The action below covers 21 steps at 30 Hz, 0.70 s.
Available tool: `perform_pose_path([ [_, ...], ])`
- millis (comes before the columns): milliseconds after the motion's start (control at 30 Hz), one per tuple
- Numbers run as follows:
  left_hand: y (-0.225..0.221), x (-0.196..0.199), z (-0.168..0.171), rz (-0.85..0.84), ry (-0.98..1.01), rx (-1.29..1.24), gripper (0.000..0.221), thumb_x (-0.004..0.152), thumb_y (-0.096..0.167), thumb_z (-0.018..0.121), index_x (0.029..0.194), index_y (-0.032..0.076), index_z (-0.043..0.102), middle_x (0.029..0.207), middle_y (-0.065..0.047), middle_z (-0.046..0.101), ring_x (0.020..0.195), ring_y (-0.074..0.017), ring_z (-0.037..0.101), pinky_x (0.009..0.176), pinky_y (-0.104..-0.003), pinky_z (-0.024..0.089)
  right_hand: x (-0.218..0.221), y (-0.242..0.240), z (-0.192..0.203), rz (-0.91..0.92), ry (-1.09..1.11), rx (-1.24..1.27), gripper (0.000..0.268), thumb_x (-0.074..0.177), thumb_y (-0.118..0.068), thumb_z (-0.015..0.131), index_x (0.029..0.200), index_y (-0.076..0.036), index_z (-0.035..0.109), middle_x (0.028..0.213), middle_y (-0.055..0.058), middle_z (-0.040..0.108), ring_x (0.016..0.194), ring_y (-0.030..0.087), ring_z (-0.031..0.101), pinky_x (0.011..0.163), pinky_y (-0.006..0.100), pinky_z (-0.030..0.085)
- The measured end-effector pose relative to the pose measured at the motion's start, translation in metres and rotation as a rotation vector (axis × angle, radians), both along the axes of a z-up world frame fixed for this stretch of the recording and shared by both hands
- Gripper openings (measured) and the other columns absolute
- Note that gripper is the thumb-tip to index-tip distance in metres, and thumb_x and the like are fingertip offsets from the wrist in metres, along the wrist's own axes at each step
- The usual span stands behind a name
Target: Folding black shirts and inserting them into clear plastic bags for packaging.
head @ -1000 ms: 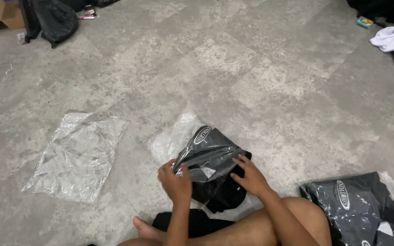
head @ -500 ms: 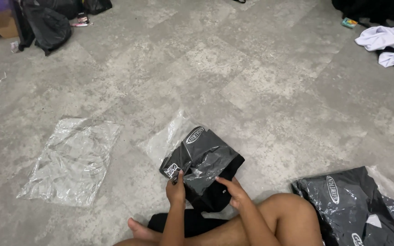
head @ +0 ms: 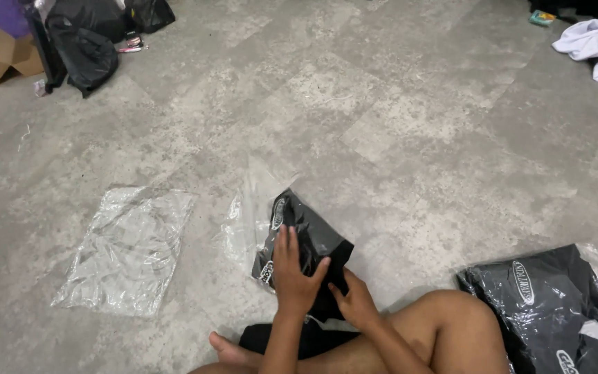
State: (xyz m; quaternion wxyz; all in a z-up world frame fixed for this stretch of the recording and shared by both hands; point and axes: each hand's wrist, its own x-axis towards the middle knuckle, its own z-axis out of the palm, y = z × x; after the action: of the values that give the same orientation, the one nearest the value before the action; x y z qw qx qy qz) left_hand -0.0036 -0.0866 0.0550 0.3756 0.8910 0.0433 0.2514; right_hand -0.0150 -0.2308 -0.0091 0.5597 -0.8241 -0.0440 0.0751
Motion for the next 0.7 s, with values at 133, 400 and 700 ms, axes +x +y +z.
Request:
perform_pose_path([
  [133, -0.024, -0.007, 0.005, -0.173, 0.058, 0.054, 0.053, 0.083, 0.022, 0.058, 0.131, 0.005, 0.043, 0.142, -0.015, 0.034, 0.133, -0.0339, 0.027, 0.103, -0.047, 0.026, -0.008, 0.003, 0.001, 0.05, -0.153, -0.12, 0.031, 0.073, -0.007, 0.059, 0.104, -0.006, 0.052, 0.091, 0.01, 0.063, 0.074, 0.026, 0.061, 0.066, 0.033, 0.047],
  [400, -0.037, -0.011, -0.011, -0.365, 0.15, 0.228, 0.074, 0.081, 0.037, 0.063, 0.139, 0.004, 0.03, 0.148, -0.018, 0.018, 0.135, -0.04, 0.014, 0.104, -0.054, 0.018, 0.011, -0.012, -0.065, 0.004, -0.123, 0.25, 0.031, 0.081, -0.016, 0.053, 0.109, -0.002, 0.052, 0.098, 0.014, 0.065, 0.077, 0.025, 0.063, 0.069, 0.033, 0.05],
  [700, 0.022, 0.013, -0.043, 0.416, 0.654, -1.053, 0.08, 0.084, 0.039, 0.05, 0.142, 0.002, 0.009, 0.138, -0.024, 0.031, 0.125, -0.0331, 0.04, 0.1, -0.039, 0.038, 0.028, -0.008, -0.001, -0.526, 0.502, 0.768, 0.043, 0.075, 0.007, 0.056, 0.117, -0.001, 0.052, 0.108, 0.014, 0.06, 0.096, 0.023, 0.053, 0.088, 0.031, 0.036],
])
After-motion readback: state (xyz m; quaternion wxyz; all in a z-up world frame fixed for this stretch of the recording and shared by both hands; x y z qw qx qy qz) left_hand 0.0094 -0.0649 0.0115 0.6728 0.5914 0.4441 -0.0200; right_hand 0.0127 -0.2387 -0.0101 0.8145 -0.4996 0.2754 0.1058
